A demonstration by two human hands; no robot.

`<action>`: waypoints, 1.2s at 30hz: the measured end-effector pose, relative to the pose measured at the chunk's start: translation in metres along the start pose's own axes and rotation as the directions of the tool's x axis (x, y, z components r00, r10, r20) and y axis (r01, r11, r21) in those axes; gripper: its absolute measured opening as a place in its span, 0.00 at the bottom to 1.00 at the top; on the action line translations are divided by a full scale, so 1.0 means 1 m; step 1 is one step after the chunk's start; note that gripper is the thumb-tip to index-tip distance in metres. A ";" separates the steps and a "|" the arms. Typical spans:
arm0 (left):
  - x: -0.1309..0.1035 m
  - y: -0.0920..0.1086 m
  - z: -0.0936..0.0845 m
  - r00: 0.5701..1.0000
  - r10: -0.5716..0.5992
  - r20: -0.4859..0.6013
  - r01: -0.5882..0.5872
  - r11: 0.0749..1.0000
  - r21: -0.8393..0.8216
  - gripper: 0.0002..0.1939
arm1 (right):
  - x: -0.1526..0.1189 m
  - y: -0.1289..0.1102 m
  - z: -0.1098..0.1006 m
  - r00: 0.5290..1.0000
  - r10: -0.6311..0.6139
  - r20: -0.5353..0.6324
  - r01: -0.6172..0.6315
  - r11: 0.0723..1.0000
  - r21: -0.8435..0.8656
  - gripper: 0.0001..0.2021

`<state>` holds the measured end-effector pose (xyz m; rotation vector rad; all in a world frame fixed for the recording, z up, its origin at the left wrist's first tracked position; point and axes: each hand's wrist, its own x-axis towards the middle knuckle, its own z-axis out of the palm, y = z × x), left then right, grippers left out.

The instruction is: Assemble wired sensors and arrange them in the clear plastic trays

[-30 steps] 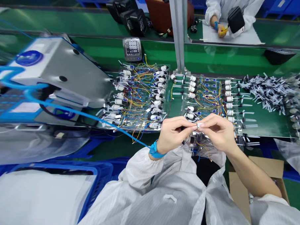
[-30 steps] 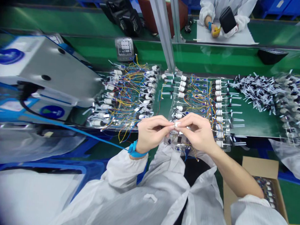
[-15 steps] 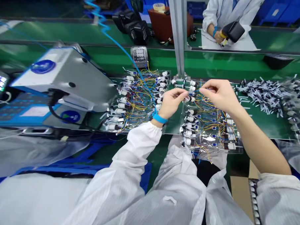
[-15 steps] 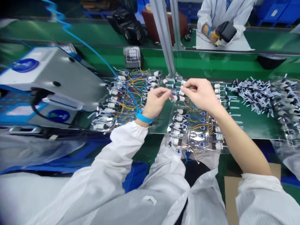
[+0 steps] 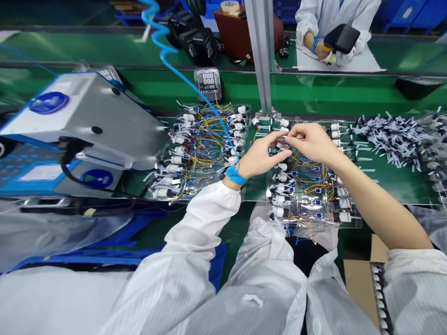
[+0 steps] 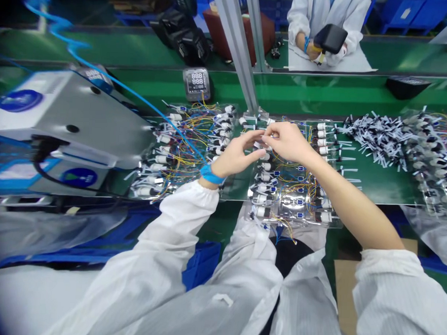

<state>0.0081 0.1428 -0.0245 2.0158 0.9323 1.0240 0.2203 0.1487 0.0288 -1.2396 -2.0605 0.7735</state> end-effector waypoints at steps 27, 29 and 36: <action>0.056 -0.001 0.011 0.997 -0.012 0.075 0.047 0.875 -0.482 0.29 | -0.001 0.135 -0.011 0.973 -0.010 0.232 0.145 0.809 -0.570 0.15; 0.054 -0.007 0.011 0.996 -0.044 0.075 0.077 0.841 -0.536 0.29 | -0.002 0.127 -0.015 0.974 -0.004 0.228 0.134 0.818 -0.559 0.12; 0.044 -0.013 0.005 0.991 -0.107 0.084 0.135 0.836 -0.531 0.31 | 0.006 0.057 0.003 0.966 -0.246 0.078 0.242 0.969 0.052 0.30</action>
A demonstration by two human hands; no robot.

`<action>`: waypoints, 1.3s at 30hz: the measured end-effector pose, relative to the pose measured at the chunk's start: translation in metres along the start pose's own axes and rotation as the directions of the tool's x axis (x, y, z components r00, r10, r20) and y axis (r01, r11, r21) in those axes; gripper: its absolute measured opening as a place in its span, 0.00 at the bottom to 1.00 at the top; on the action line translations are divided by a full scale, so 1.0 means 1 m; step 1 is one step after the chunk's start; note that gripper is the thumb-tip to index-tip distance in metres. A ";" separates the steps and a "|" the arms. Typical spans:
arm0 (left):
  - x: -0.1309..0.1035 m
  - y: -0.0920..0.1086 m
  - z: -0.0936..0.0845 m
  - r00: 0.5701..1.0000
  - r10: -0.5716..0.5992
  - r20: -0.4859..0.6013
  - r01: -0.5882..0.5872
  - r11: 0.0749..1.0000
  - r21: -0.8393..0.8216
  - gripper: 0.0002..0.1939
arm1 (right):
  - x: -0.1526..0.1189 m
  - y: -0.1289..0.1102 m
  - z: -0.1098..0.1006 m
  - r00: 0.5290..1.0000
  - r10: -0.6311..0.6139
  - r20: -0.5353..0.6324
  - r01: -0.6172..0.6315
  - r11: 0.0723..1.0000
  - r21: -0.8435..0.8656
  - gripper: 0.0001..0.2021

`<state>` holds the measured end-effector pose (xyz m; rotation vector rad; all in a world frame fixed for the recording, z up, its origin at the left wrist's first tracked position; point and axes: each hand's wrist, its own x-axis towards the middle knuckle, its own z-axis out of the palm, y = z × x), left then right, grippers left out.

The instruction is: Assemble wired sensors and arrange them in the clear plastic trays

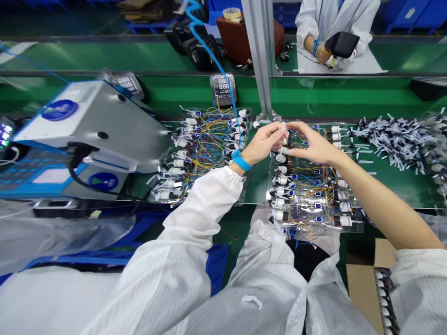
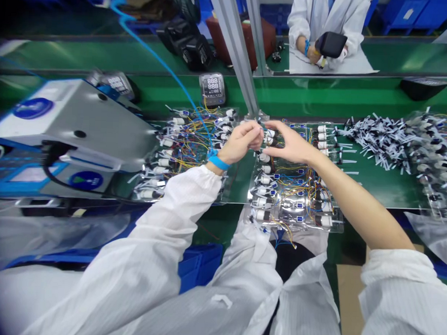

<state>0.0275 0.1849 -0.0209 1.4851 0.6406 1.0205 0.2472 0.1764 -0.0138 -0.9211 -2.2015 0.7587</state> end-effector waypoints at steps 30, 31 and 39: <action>-0.031 -0.031 -0.004 0.986 -0.026 0.166 -0.111 0.642 0.759 0.19 | -0.019 -0.004 0.027 0.977 0.167 0.133 -0.098 0.904 -0.417 0.07; -0.032 -0.030 -0.007 0.980 -0.052 0.191 -0.122 0.602 0.789 0.21 | -0.019 -0.002 0.029 0.975 0.169 0.147 -0.091 0.898 -0.431 0.07; -0.035 -0.009 -0.022 0.956 -0.125 0.267 -0.233 0.231 0.945 0.23 | -0.024 -0.003 0.037 0.969 0.194 0.154 -0.082 0.837 -0.540 0.12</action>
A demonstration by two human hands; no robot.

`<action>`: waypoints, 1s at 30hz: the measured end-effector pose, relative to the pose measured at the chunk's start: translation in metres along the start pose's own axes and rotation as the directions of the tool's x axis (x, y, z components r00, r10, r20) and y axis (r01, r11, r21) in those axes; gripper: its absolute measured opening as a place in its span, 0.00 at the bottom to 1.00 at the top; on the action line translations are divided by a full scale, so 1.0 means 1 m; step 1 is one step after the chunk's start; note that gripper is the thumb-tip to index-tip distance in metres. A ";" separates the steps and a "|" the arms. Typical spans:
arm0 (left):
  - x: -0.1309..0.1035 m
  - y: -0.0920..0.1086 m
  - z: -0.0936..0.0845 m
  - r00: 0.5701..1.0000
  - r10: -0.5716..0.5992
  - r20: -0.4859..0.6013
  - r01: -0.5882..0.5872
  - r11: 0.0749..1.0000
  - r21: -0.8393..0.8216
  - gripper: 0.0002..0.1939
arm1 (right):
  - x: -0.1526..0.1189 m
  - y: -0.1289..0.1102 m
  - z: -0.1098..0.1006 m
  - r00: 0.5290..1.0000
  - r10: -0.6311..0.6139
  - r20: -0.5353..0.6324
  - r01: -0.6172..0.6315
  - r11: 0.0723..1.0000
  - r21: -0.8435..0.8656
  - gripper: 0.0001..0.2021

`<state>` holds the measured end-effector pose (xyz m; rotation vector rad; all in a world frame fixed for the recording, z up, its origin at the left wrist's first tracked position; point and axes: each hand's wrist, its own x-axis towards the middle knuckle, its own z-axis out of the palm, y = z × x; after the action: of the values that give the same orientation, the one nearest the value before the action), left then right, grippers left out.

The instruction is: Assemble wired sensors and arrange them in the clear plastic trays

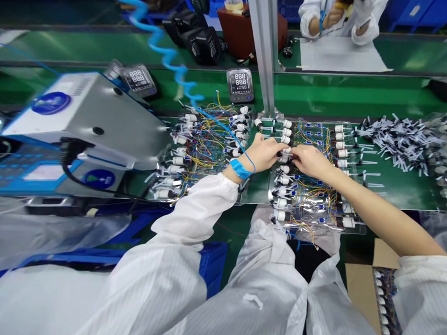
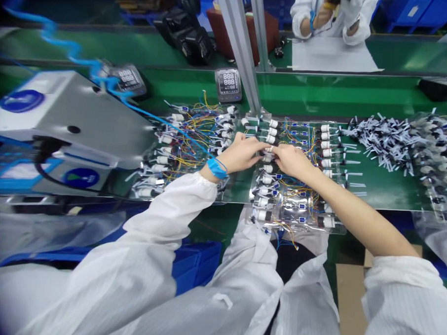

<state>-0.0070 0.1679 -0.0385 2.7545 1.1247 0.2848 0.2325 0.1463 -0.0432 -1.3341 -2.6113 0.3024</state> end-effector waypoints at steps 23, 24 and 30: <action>0.019 -0.036 -0.017 0.878 -0.389 -0.279 0.095 0.713 -0.695 0.14 | 0.012 0.030 -0.041 0.998 0.038 -0.048 -0.020 0.941 0.339 0.16; 0.021 -0.033 -0.020 0.864 -0.408 -0.295 0.054 0.657 -0.752 0.15 | 0.011 0.030 -0.036 1.000 -0.015 -0.027 0.023 0.943 0.332 0.17; 0.045 -0.030 -0.034 0.751 -0.535 -0.387 -0.166 0.414 -0.895 0.25 | 0.007 0.041 -0.015 0.998 0.012 -0.057 -0.003 0.987 0.159 0.23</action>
<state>-0.0037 0.2232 -0.0063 1.4795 0.9348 1.4155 0.2646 0.1767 -0.0394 -1.2801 -2.4773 0.4550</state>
